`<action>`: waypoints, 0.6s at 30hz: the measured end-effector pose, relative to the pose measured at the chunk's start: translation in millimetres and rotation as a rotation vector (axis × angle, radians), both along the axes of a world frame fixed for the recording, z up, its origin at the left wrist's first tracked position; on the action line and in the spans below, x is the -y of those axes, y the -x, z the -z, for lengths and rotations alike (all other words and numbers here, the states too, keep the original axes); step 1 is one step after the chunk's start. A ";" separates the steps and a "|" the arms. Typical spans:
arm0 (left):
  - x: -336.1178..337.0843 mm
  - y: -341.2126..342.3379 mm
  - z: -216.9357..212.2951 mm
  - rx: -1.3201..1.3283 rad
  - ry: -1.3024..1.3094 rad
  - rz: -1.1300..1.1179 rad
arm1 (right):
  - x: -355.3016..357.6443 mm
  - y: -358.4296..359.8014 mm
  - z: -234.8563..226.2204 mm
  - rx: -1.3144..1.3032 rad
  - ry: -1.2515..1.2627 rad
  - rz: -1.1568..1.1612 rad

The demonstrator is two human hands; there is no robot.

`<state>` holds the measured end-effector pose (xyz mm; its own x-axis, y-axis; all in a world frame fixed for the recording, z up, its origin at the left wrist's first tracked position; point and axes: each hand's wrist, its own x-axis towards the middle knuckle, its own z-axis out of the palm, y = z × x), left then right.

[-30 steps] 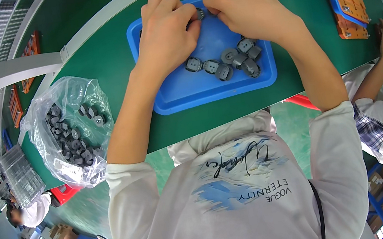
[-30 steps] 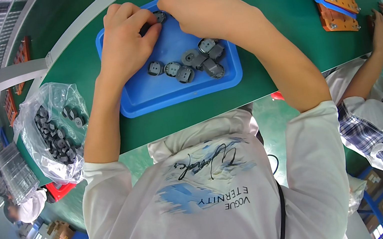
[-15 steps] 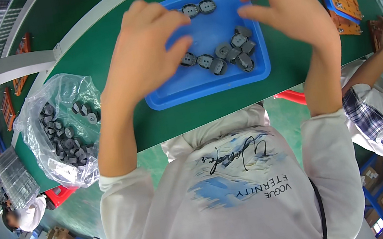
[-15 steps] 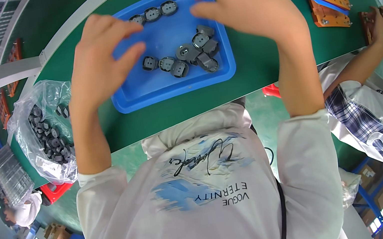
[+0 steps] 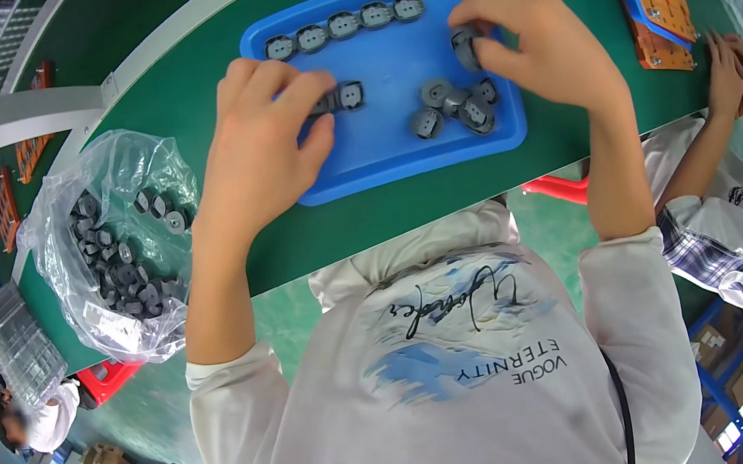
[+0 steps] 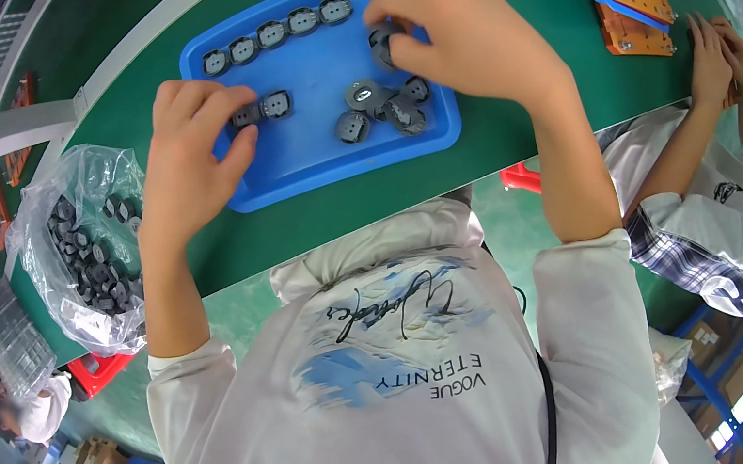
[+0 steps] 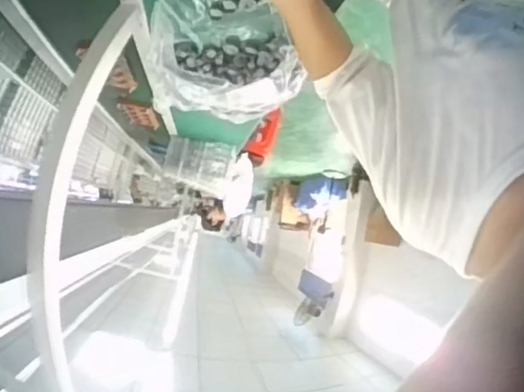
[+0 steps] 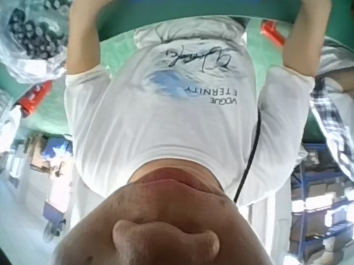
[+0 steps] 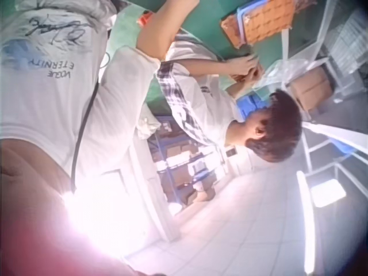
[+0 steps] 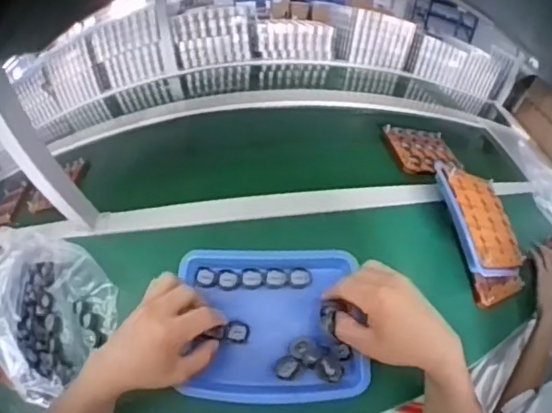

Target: Arranging small grey electronic components into sorting trays on an assembly line.

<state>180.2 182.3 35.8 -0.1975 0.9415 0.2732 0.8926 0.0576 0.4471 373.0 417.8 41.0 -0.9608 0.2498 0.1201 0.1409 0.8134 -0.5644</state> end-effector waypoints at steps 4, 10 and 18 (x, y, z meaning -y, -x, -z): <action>5.4 -9.7 10.6 -0.116 -0.004 0.052 | 24.8 10.5 14.8 -0.121 -0.217 -0.169; -1.9 -13.8 18.4 -0.100 0.001 0.057 | 28.9 17.7 16.3 -0.190 -0.027 -0.141; 1.2 -17.3 22.9 -0.079 -0.003 0.054 | 11.3 11.4 1.7 -0.172 -0.035 0.060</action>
